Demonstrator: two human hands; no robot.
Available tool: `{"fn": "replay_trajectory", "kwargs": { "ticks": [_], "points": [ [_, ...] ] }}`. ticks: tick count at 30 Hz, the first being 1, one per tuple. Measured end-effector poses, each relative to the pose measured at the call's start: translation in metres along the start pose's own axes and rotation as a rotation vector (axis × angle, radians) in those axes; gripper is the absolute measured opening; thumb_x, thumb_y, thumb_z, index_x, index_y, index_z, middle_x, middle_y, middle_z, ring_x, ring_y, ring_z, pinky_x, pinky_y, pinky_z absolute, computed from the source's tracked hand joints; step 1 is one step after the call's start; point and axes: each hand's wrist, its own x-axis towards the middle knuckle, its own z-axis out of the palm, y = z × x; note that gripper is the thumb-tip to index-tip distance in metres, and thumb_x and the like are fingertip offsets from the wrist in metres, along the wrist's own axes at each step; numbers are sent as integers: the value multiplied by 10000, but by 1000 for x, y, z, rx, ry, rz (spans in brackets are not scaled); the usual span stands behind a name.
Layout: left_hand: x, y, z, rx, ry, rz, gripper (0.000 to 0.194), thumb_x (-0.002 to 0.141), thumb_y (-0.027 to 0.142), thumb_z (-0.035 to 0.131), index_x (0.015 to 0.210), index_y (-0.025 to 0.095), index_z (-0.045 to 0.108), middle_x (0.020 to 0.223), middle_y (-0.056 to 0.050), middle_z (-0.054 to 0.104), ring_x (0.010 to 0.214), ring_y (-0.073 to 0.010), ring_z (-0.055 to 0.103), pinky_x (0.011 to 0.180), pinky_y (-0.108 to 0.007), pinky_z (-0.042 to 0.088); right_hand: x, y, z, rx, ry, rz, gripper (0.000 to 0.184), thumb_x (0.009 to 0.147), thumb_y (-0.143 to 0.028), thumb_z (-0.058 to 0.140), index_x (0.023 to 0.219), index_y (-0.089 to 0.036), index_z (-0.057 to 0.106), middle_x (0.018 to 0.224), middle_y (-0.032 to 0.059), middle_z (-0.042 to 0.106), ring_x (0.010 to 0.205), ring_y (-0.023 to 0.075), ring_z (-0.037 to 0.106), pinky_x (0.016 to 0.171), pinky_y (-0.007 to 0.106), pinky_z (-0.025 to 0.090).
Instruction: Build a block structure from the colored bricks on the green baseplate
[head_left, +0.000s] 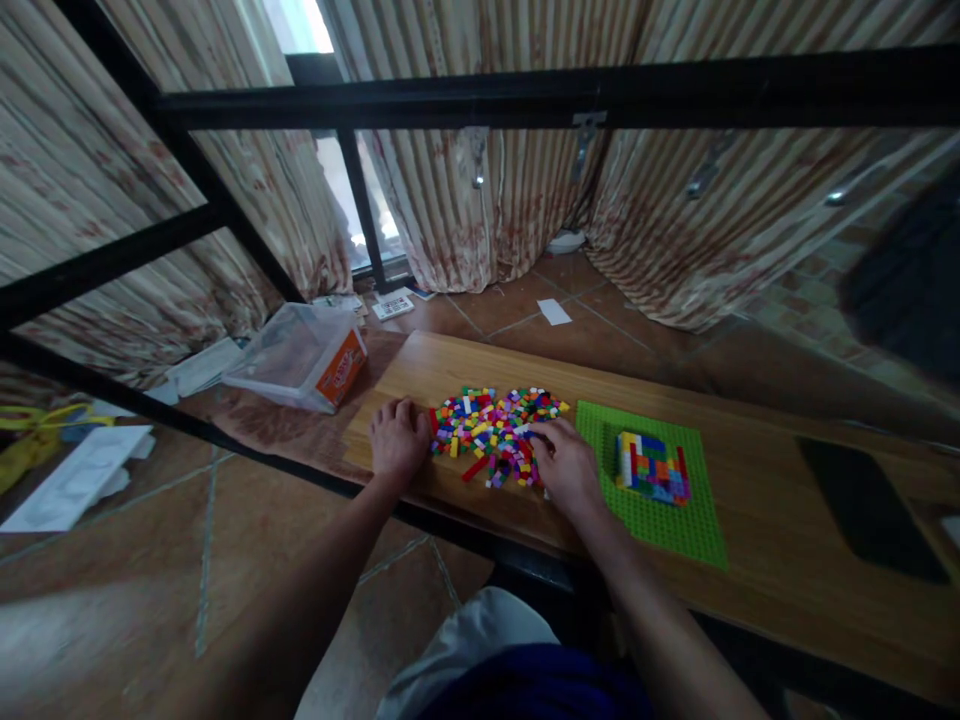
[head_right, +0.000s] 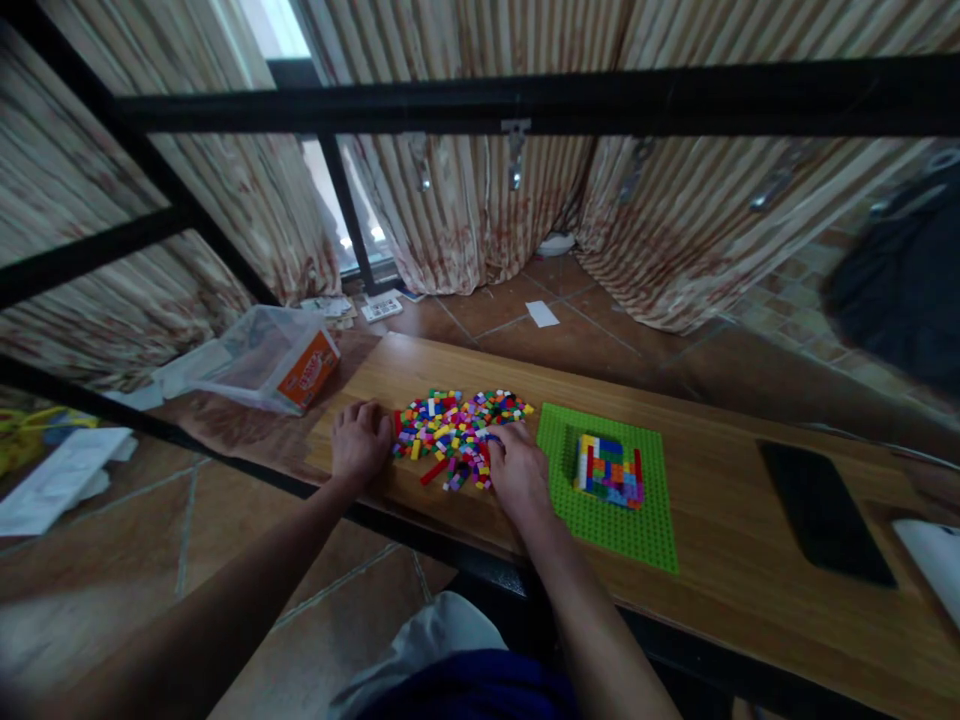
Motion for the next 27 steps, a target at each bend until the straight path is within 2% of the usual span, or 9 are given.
{"fn": "replay_trajectory", "kwargs": {
  "ticks": [6, 11, 14, 18, 21, 24, 27],
  "points": [
    [-1, 0, 0, -19, -12, -7, 395, 911, 337, 499, 1250, 168, 612, 1283, -148, 596, 1210, -313, 506, 1034, -470, 405, 12, -34, 29, 7, -114, -85, 274, 912, -200, 469, 1013, -240, 720, 1057, 60, 670, 972, 203, 626, 904, 344, 486],
    [-3, 0, 1, -25, 3, -4, 390, 917, 330, 487, 1242, 156, 615, 1276, -145, 605, 1205, -312, 508, 1030, -464, 404, 21, -64, 59, -74, -248, -216, 255, 938, -189, 473, 1016, -211, 714, 1053, 83, 652, 993, 212, 596, 909, 334, 465],
    [-3, 0, 2, -22, 9, -7, 391, 916, 334, 486, 1240, 158, 617, 1277, -143, 607, 1204, -310, 509, 1027, -461, 408, 24, -73, 76, -139, -301, -262, 218, 925, -190, 510, 1012, -197, 709, 1062, 100, 633, 1013, 230, 568, 928, 350, 451],
    [-2, -1, 2, -14, 4, -10, 393, 914, 342, 483, 1234, 160, 622, 1289, -135, 605, 1199, -307, 516, 1023, -447, 411, 25, -78, 91, -184, -326, -242, 219, 911, -133, 495, 956, -178, 704, 1052, 118, 619, 1019, 255, 541, 928, 383, 447],
    [-2, -1, 0, -17, 3, -7, 398, 909, 346, 484, 1234, 163, 623, 1298, -130, 603, 1191, -308, 525, 1016, -438, 416, 24, -80, 94, -191, -317, -217, 231, 918, -128, 473, 897, -193, 695, 1035, 108, 625, 993, 248, 549, 899, 373, 460],
    [-1, 0, -1, -14, 19, -2, 410, 902, 340, 483, 1238, 150, 620, 1285, -139, 611, 1184, -319, 529, 1026, -455, 407, 22, -84, 88, -161, -285, -196, 200, 930, -164, 481, 906, -218, 673, 1049, 88, 640, 1011, 224, 565, 909, 340, 463],
    [1, 0, -1, -14, 19, 9, 416, 903, 343, 473, 1232, 137, 624, 1294, -157, 602, 1191, -330, 520, 1024, -470, 408, 15, -84, 72, 45, -206, -114, 173, 936, -188, 473, 963, -229, 640, 1028, 65, 669, 998, 200, 602, 902, 322, 474]
  ]
}}
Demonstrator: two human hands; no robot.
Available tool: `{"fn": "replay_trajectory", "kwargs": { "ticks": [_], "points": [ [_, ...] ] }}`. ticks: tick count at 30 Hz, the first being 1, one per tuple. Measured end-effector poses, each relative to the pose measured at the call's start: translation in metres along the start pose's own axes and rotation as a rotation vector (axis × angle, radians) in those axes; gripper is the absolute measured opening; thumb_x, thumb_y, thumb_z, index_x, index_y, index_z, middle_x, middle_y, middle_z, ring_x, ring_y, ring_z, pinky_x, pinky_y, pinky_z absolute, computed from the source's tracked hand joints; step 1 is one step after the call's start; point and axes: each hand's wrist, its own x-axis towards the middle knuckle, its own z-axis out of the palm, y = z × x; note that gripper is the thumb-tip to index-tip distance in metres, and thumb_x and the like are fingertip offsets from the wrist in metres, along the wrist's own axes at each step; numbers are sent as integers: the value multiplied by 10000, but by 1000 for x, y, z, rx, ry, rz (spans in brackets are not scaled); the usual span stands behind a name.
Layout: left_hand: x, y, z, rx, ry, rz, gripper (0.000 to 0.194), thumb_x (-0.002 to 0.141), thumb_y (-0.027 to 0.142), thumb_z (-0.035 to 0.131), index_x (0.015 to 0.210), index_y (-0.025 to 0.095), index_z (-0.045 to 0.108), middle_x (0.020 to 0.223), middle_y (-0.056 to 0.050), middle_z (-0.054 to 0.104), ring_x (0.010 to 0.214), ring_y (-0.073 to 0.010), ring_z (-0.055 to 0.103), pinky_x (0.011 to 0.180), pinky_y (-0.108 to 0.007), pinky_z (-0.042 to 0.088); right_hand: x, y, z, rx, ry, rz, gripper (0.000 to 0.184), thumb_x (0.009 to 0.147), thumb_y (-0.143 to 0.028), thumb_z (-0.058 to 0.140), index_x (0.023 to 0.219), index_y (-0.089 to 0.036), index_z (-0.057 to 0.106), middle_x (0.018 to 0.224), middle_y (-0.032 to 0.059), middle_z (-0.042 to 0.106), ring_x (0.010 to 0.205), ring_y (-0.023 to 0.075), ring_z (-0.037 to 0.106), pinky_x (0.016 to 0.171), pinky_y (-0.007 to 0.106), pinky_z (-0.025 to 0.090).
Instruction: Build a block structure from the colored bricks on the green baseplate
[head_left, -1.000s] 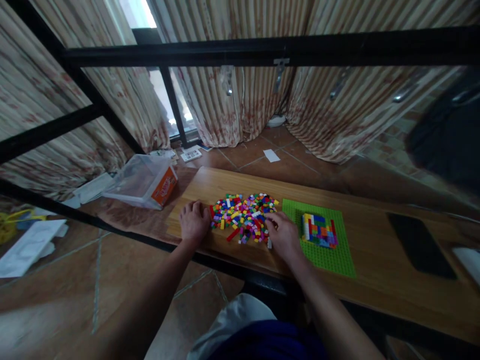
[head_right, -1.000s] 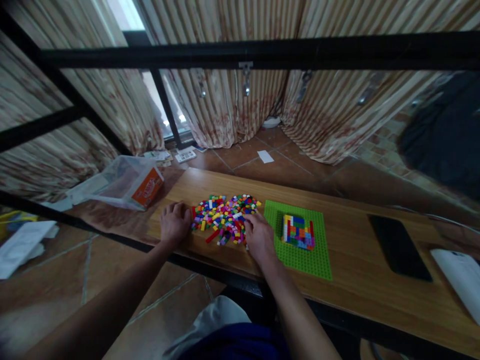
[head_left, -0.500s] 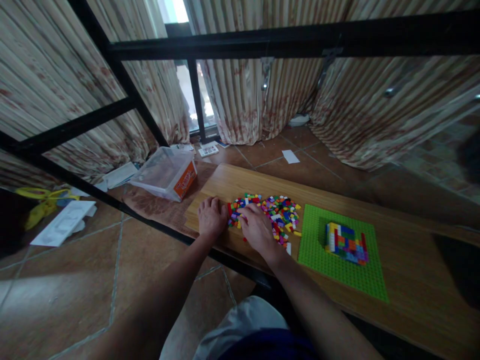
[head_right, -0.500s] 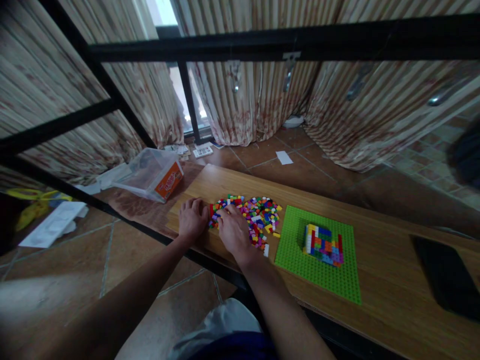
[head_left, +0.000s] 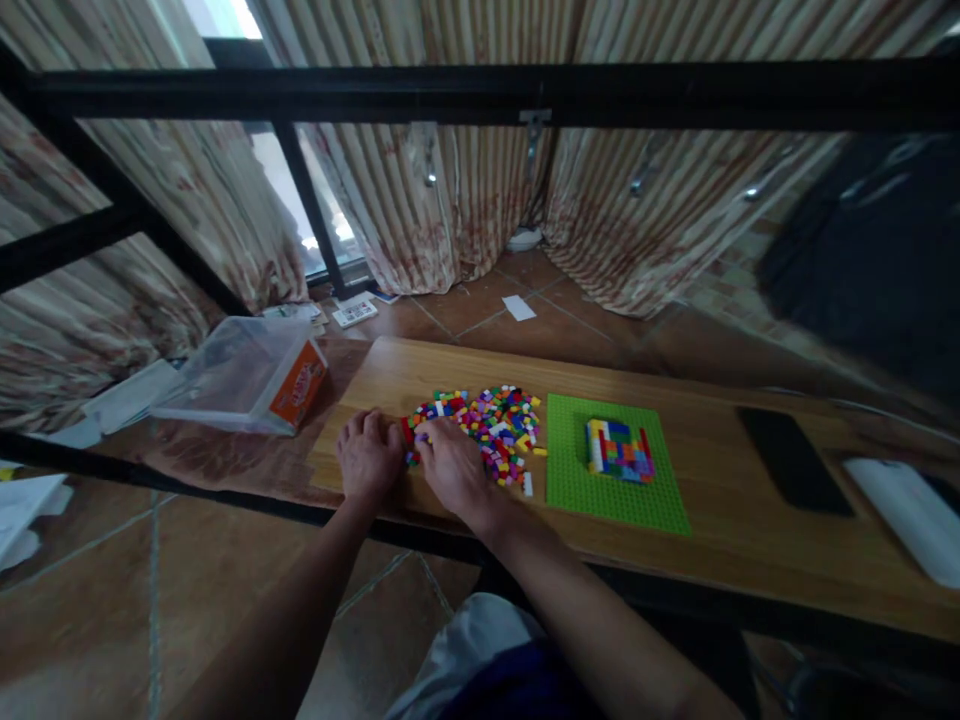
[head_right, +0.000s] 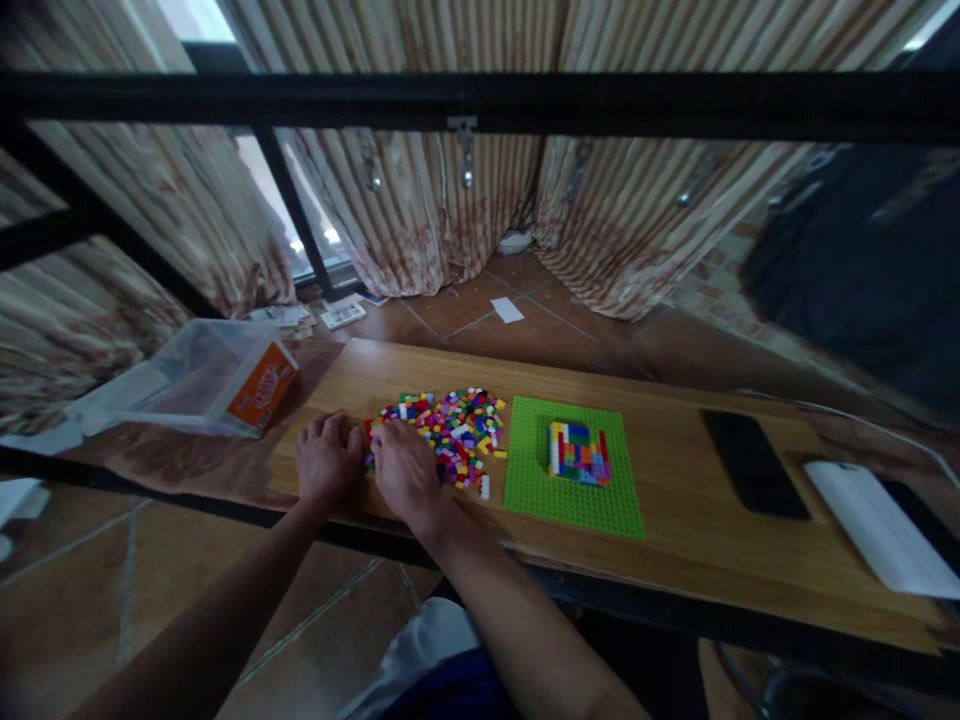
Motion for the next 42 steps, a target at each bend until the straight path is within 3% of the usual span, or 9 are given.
{"fn": "replay_trajectory", "kwargs": {
  "ticks": [5, 8, 14, 20, 25, 29, 33, 42],
  "points": [
    [2, -2, 1, 13, 1, 25, 432, 907, 376, 469, 1228, 135, 627, 1278, -171, 600, 1193, -343, 511, 1003, -482, 422, -41, 10, -34, 467, 138, 178, 85, 892, -282, 549, 927, -262, 623, 869, -16, 705, 803, 165, 666, 744, 282, 534],
    [2, -2, 1, 23, 5, 38, 442, 907, 381, 463, 1229, 127, 628, 1275, -177, 598, 1201, -347, 506, 1006, -483, 422, -71, 29, -58, 698, 251, 310, 77, 762, -293, 698, 813, -257, 652, 808, -29, 705, 763, 174, 674, 705, 285, 542],
    [3, 1, -3, 37, -22, 27, 456, 909, 381, 450, 1235, 115, 626, 1282, -196, 586, 1211, -357, 497, 1017, -503, 411, -125, 70, -105, 665, 454, 514, 242, 680, -425, 773, 807, -233, 701, 758, 18, 711, 672, 181, 657, 654, 320, 551],
    [4, -1, -2, 33, -11, 25, 467, 901, 402, 440, 1226, 126, 631, 1271, -185, 589, 1199, -363, 503, 1014, -497, 411, -162, 102, -127, 625, 618, 646, 364, 662, -526, 784, 857, -229, 702, 795, 43, 733, 686, 198, 690, 676, 373, 589],
    [4, 1, -4, 24, -22, 24, 468, 895, 413, 445, 1218, 129, 629, 1277, -191, 579, 1195, -370, 502, 1017, -510, 408, -160, 115, -138, 493, 713, 630, 368, 724, -513, 726, 934, -213, 693, 856, 68, 742, 745, 206, 703, 724, 391, 586],
    [4, 2, -4, 15, -12, 30, 460, 895, 401, 453, 1224, 128, 622, 1271, -189, 576, 1208, -359, 500, 1037, -505, 399, -142, 117, -141, 161, 683, 555, 293, 811, -435, 639, 960, -190, 702, 959, 111, 734, 819, 225, 690, 799, 421, 552],
    [4, 2, -4, 30, -27, 22, 471, 898, 405, 446, 1229, 120, 622, 1285, -191, 573, 1215, -367, 495, 1032, -504, 406, -128, 117, -136, -96, 659, 492, 272, 864, -394, 559, 898, -174, 715, 925, 129, 724, 808, 237, 665, 793, 416, 528],
    [4, 2, -3, 12, -31, 13, 450, 896, 401, 460, 1224, 141, 624, 1285, -176, 571, 1212, -358, 493, 1037, -499, 398, -125, 121, -133, -155, 628, 455, 328, 889, -415, 516, 914, -172, 736, 955, 140, 746, 833, 245, 682, 805, 408, 519]
  ]
}}
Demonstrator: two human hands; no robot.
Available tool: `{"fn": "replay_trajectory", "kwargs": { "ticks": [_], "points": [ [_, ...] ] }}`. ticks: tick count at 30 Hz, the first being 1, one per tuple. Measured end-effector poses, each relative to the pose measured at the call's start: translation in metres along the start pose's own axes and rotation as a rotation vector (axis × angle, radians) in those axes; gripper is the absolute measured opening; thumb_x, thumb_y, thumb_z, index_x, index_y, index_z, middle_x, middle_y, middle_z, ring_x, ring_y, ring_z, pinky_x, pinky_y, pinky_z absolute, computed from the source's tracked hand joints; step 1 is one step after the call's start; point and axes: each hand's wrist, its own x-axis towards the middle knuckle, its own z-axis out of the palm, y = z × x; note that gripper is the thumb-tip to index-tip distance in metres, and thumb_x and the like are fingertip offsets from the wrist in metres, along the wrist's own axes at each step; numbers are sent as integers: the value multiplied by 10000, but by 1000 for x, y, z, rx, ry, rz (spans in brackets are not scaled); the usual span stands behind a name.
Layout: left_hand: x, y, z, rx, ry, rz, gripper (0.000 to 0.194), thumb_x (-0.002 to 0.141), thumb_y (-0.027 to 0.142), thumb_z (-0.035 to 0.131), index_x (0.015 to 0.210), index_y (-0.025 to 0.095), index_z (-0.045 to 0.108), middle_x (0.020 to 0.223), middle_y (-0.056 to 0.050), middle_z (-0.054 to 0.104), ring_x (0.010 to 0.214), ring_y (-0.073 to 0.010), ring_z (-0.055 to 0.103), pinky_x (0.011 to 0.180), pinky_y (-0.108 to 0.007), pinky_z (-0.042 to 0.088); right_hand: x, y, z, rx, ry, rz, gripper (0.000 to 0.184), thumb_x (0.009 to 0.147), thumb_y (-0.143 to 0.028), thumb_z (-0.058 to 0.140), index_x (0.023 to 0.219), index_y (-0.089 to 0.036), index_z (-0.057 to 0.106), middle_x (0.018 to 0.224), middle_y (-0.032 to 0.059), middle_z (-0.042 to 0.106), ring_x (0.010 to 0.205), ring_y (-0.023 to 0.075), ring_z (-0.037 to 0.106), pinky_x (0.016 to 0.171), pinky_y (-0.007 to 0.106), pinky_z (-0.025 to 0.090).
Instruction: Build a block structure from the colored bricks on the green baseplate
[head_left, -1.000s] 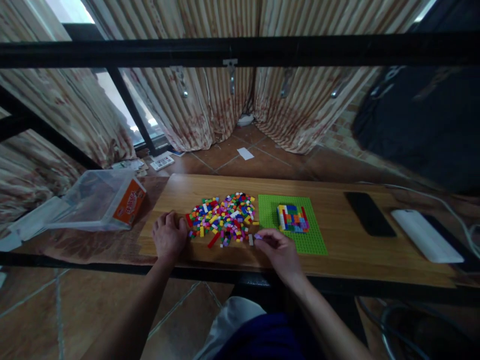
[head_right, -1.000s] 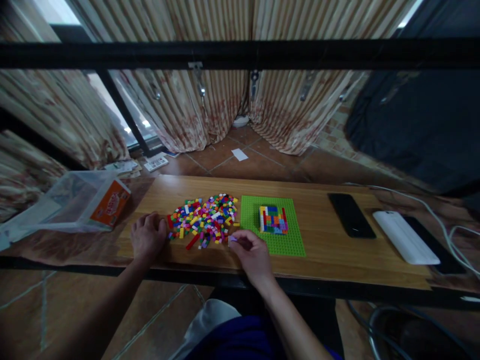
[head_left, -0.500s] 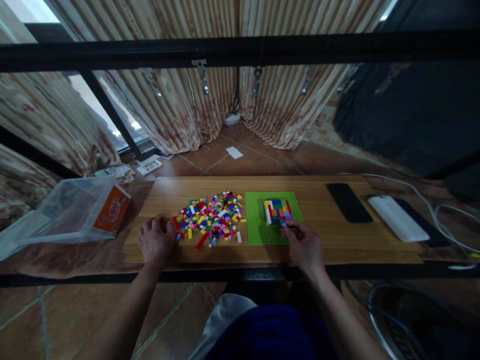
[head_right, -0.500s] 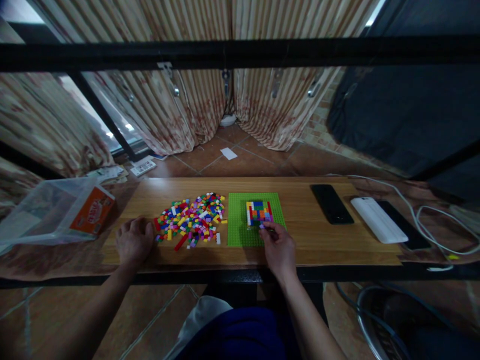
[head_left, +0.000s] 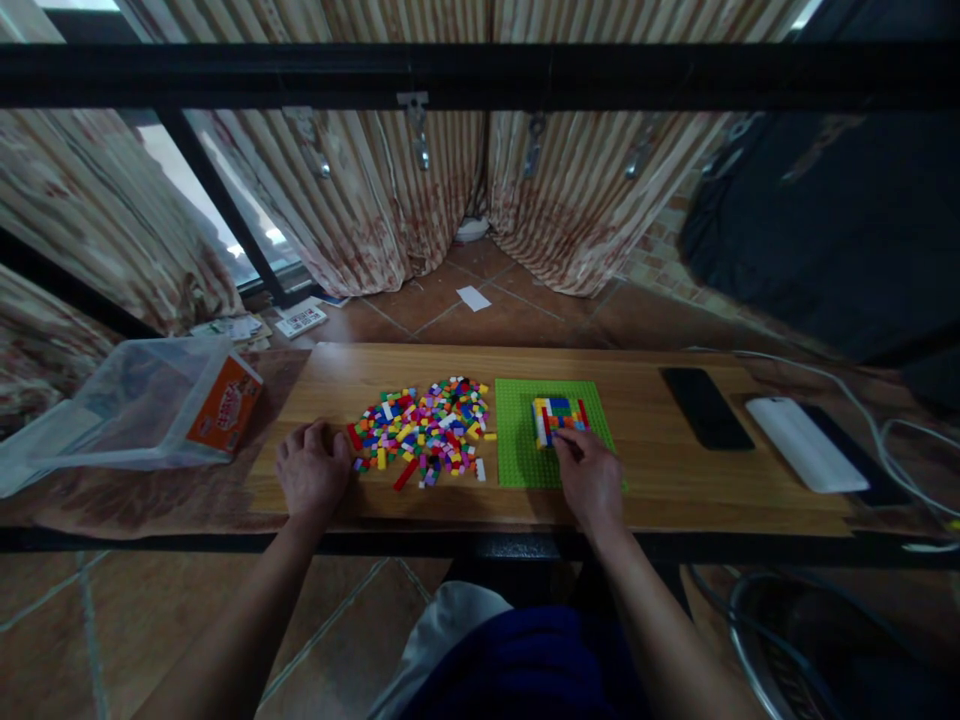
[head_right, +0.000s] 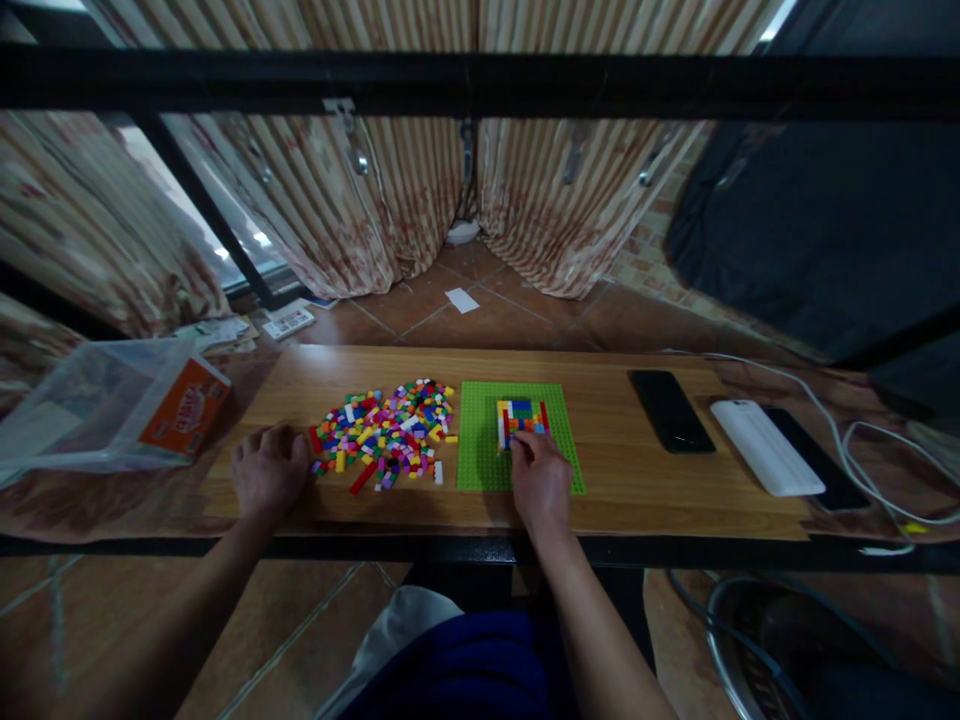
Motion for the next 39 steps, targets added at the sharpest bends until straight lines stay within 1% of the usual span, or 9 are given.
{"fn": "replay_trajectory", "kwargs": {
  "ticks": [5, 7, 10, 14, 25, 28, 35, 37, 39],
  "points": [
    [0, -3, 4, 5, 18, 2, 456, 895, 402, 466, 1226, 134, 630, 1286, -178, 578, 1217, -360, 489, 1036, -500, 396, -1, 8, 0, 59, -15, 51, 368, 895, -398, 483, 1011, -142, 721, 963, 156, 749, 825, 253, 694, 787, 411, 528],
    [0, -4, 5, 2, 17, 3, 456, 896, 399, 465, 1229, 134, 628, 1288, -178, 578, 1218, -355, 489, 1040, -499, 392, 0, 9, -1, 56, -9, 57, 367, 888, -393, 492, 1015, -134, 719, 966, 160, 748, 822, 256, 695, 781, 410, 527],
    [0, -4, 5, -7, 23, 4, 447, 892, 390, 467, 1222, 137, 631, 1284, -174, 579, 1213, -348, 494, 1040, -495, 393, 1, 8, -2, -12, 17, 4, 347, 884, -391, 503, 963, -142, 732, 952, 153, 748, 823, 257, 688, 784, 407, 520],
    [0, -2, 4, -7, 29, -1, 445, 890, 387, 464, 1217, 138, 636, 1277, -174, 586, 1203, -351, 497, 1034, -499, 399, 2, 6, -2, -45, 9, -79, 336, 900, -385, 495, 898, -157, 742, 922, 141, 743, 813, 244, 673, 782, 394, 511],
    [0, -4, 7, -26, 25, -12, 435, 884, 373, 489, 1228, 149, 633, 1281, -162, 580, 1225, -350, 484, 1066, -500, 381, 4, 7, -1, -100, -34, -156, 348, 925, -339, 458, 859, -161, 749, 910, 141, 727, 839, 245, 662, 795, 396, 516],
    [-1, -4, 8, -30, 35, -9, 437, 889, 375, 488, 1239, 154, 627, 1296, -160, 575, 1225, -350, 482, 1057, -503, 386, 3, 9, 1, -118, -42, -180, 342, 924, -300, 439, 859, -160, 745, 940, 146, 725, 879, 249, 664, 814, 399, 518],
    [-1, -3, 7, -8, 31, 4, 447, 893, 366, 477, 1239, 126, 626, 1293, -178, 584, 1201, -355, 499, 1039, -502, 398, 6, 13, 0, -151, -102, -248, 354, 928, -268, 404, 844, -170, 733, 915, 139, 728, 861, 240, 670, 825, 398, 522],
    [-2, -2, 7, -9, 27, -3, 449, 893, 365, 477, 1242, 125, 625, 1288, -181, 585, 1204, -359, 498, 1030, -506, 402, 6, 13, -4, -135, -117, -254, 356, 934, -289, 405, 880, -173, 737, 935, 136, 736, 874, 239, 675, 832, 398, 523],
    [-2, -1, 6, -10, 24, -6, 450, 893, 364, 474, 1243, 124, 625, 1285, -184, 586, 1210, -364, 493, 1027, -511, 403, 4, 13, -11, -103, -93, -235, 360, 940, -324, 411, 947, -169, 736, 978, 138, 742, 897, 240, 682, 839, 400, 525]
  ]
}}
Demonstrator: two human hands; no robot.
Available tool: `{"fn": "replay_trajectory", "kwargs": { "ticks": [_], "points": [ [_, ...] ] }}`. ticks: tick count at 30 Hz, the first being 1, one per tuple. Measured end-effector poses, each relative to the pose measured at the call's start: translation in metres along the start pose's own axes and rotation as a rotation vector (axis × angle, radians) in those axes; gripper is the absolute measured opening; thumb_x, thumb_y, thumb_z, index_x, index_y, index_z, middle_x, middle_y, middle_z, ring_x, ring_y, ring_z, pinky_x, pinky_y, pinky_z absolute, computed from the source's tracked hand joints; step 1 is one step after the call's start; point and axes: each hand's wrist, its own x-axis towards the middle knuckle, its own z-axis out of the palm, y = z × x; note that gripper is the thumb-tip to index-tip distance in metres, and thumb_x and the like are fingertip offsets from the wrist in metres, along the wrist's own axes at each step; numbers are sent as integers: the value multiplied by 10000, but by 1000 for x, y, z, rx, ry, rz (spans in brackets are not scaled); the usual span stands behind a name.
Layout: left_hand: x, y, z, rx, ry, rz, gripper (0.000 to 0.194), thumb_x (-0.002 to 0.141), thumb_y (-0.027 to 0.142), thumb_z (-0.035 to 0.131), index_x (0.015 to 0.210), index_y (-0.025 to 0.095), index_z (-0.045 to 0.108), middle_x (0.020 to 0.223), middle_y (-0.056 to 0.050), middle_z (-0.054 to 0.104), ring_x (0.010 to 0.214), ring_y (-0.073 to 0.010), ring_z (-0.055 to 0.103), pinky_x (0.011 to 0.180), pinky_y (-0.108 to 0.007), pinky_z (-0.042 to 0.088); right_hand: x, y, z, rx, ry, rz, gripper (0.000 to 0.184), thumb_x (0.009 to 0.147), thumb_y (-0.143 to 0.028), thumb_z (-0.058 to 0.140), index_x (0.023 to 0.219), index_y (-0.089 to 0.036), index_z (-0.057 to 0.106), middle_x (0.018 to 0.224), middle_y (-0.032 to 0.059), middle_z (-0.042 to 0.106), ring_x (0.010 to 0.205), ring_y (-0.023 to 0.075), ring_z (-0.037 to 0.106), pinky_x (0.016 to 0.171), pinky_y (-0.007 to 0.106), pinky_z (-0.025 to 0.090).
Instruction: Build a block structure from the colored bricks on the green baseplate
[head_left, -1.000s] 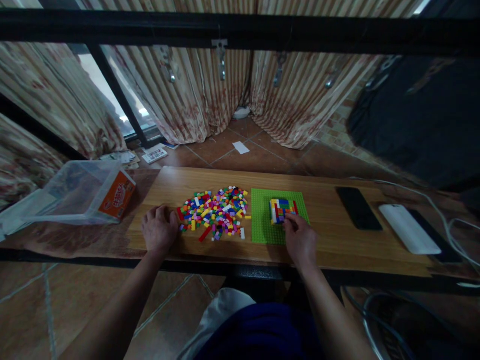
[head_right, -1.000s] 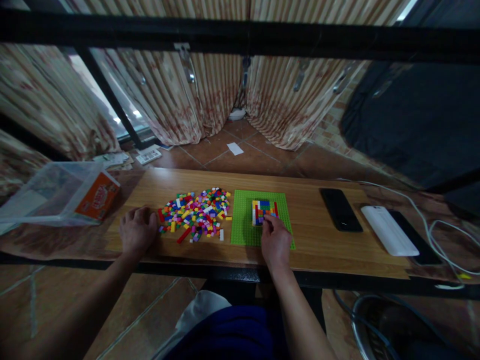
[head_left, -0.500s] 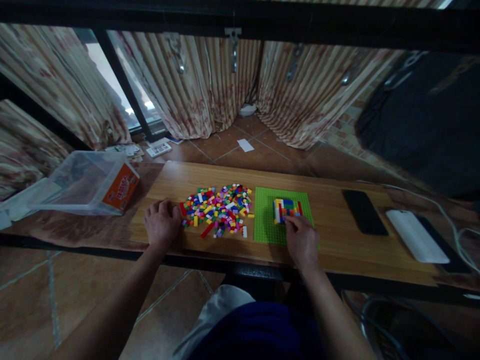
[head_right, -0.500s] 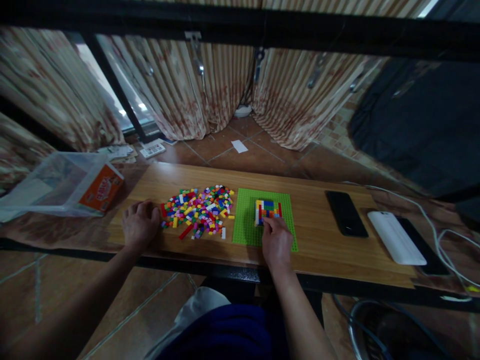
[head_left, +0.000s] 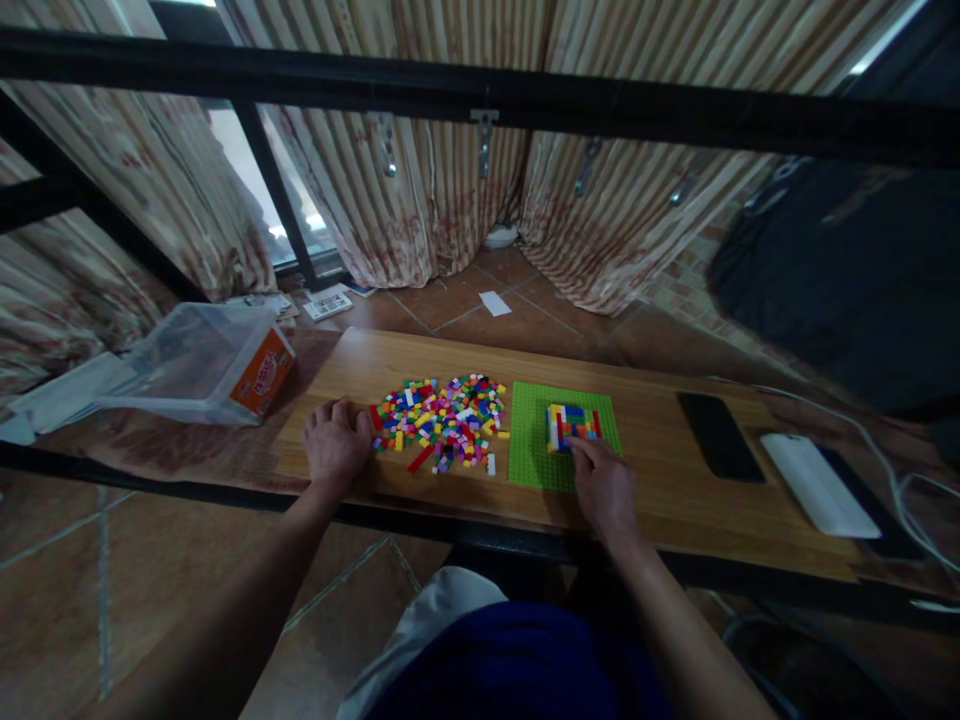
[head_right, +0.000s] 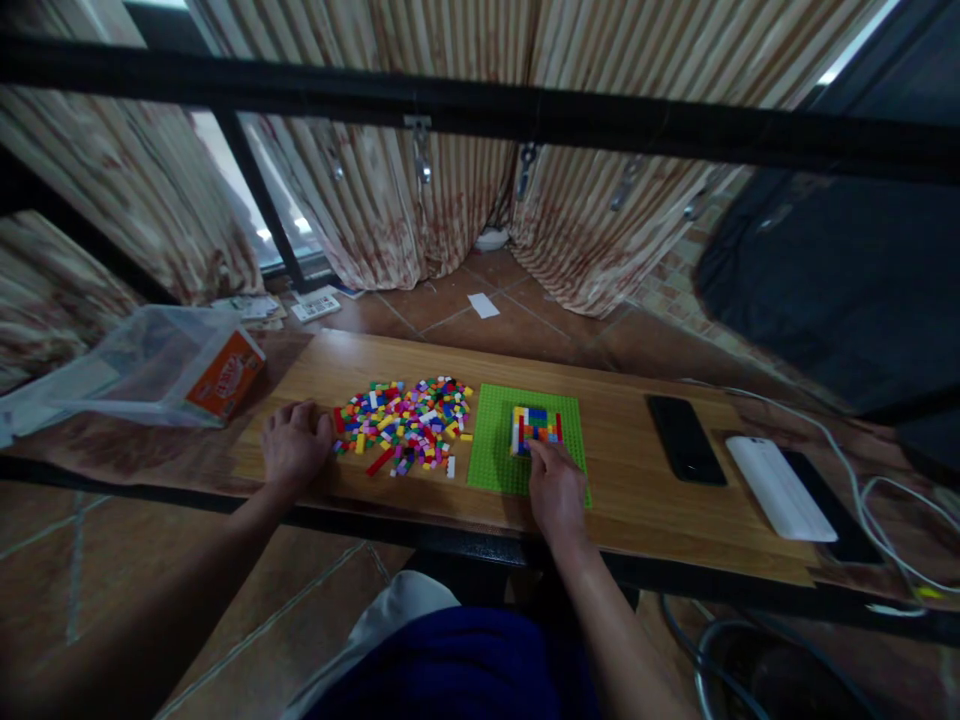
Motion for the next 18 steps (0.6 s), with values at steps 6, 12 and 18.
{"fn": "replay_trajectory", "kwargs": {
  "ticks": [6, 12, 18],
  "points": [
    [0, 0, 0, -22, 10, 3, 456, 886, 363, 489, 1259, 130, 612, 1283, -183, 581, 1207, -364, 493, 1022, -508, 399, -28, -7, -17, 49, 86, 177, 395, 922, -427, 455, 989, -149, 727, 943, 139, 745, 822, 241, 693, 777, 393, 542],
    [-1, -1, 2, -17, 23, 4, 451, 885, 366, 483, 1240, 125, 624, 1277, -179, 588, 1192, -362, 500, 1015, -498, 400, -61, -26, -7, 163, -66, 144, 339, 922, -407, 481, 968, -182, 731, 986, 119, 746, 909, 238, 697, 833, 385, 546],
    [-2, 0, 1, -19, 11, -7, 435, 882, 349, 493, 1240, 142, 629, 1275, -166, 597, 1198, -347, 504, 1024, -477, 396, -64, -48, 10, 202, -179, 79, 318, 947, -367, 462, 986, -198, 728, 996, 103, 739, 918, 231, 692, 843, 387, 545]
  ]
}}
